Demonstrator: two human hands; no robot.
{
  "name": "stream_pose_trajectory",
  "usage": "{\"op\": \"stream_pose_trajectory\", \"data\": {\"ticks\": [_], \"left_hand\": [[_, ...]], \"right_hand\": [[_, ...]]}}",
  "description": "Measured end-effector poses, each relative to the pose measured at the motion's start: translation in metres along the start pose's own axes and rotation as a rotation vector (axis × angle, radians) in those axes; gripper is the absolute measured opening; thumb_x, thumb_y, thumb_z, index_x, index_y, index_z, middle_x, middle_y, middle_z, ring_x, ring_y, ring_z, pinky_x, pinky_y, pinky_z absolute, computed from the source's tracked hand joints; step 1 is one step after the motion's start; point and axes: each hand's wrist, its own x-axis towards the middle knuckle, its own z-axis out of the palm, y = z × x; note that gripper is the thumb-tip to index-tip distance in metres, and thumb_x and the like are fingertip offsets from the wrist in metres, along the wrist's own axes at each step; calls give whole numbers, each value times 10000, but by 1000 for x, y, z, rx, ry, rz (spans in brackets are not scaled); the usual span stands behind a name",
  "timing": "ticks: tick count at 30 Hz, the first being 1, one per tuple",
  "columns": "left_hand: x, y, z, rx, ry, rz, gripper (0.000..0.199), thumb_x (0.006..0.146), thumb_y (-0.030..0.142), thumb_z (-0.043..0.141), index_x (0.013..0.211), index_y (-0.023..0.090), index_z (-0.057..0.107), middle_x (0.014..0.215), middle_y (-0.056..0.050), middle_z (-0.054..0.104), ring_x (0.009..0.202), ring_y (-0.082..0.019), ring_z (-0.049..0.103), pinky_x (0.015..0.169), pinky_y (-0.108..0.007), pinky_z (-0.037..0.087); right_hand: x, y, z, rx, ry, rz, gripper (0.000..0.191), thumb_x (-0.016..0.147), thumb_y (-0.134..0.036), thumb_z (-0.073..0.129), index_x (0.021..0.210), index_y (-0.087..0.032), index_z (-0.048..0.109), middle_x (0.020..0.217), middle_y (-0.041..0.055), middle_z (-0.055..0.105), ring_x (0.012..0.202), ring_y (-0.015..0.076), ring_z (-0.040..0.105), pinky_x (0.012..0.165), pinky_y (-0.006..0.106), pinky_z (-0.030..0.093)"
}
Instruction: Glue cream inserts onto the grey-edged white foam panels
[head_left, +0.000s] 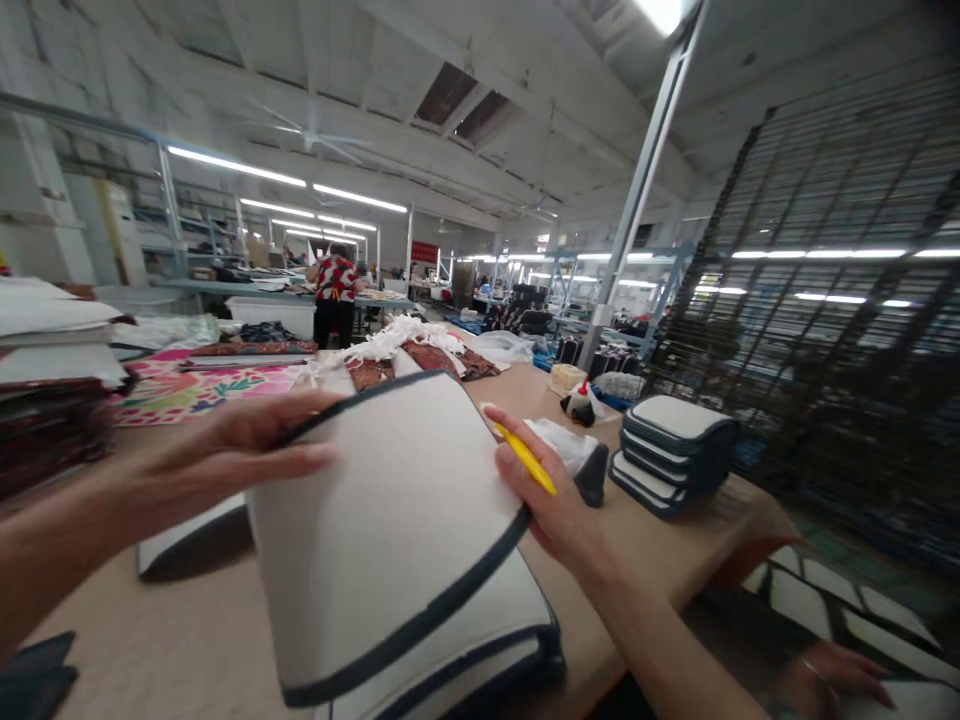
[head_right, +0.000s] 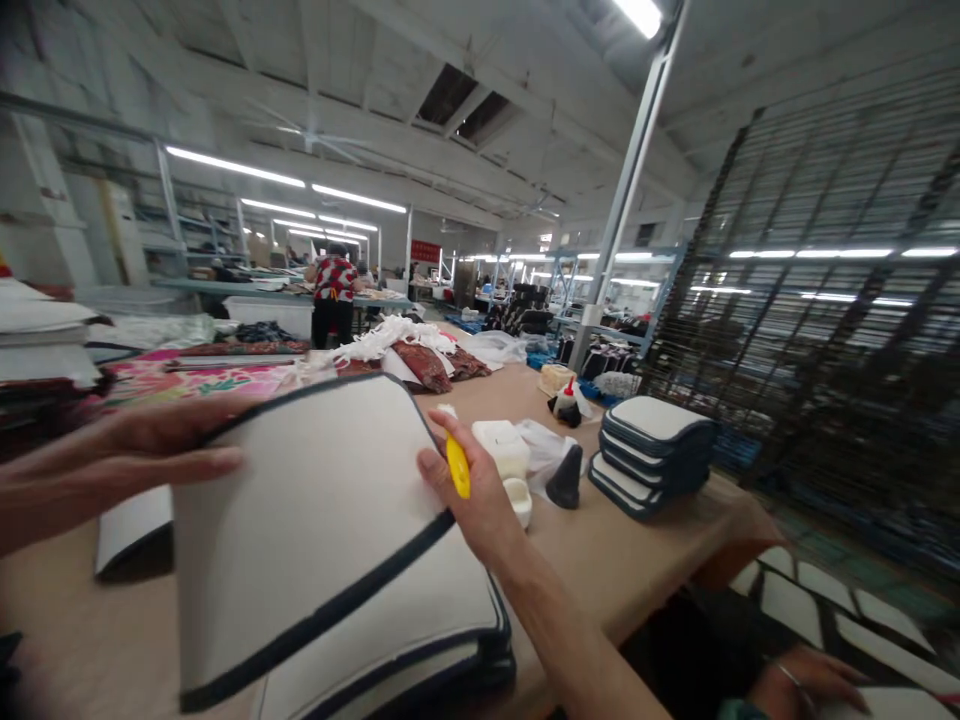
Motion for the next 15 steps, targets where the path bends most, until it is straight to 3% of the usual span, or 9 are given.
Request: {"op": "stream_pose_trajectory", "data": {"ticks": [1,3,6,8,12,15], "left_hand": [[0,3,19,0,-187,17,418,518,198,762,926,166,677,866,-18,666,801,-284,631,606,-302,508],[6,-4,43,12,-404,43,424,560,231,758,972,192,669,918,-25,665,890,-293,613,691,-310,499],[16,-36,55,28,-541,16,430,584,241,750,1002,206,656,928,-28,664,989,-300,567,799,-323,456],[21,-59,53,39,-590,-40,501,595,276,740,1074,204,615,878,-21,660,949,-281,571,770,-302,445],[24,-87,44,92,-539,-40,610,654,339,703,1216,221,498,712,41,604,689,-169,563,575,-211,387],[23,-94,40,47,-531,-27,477,675,329,695,1125,224,576,804,17,645,776,-186,586,656,-233,426]], "right_hand": [[-4,-2,-2,20,33,41,535,686,-393,696,1163,-220,527,1029,28,653,853,171,620,707,255,487],[-10,3,-10,69,149,102,610,609,-348,756,1157,-209,527,905,3,674,717,147,625,607,224,482],[-19,27,-26,126,344,151,681,529,-305,799,1144,-178,536,741,-29,661,599,119,600,537,200,461],[-24,47,-35,157,428,200,649,517,-296,803,1102,-148,564,701,-26,657,577,116,596,521,195,454],[-33,71,-50,237,462,295,605,529,-290,794,1080,-149,584,752,-2,689,643,148,634,536,204,469],[-31,69,-51,269,473,288,615,551,-302,785,1115,-175,575,823,0,703,725,168,652,574,216,489]]}}
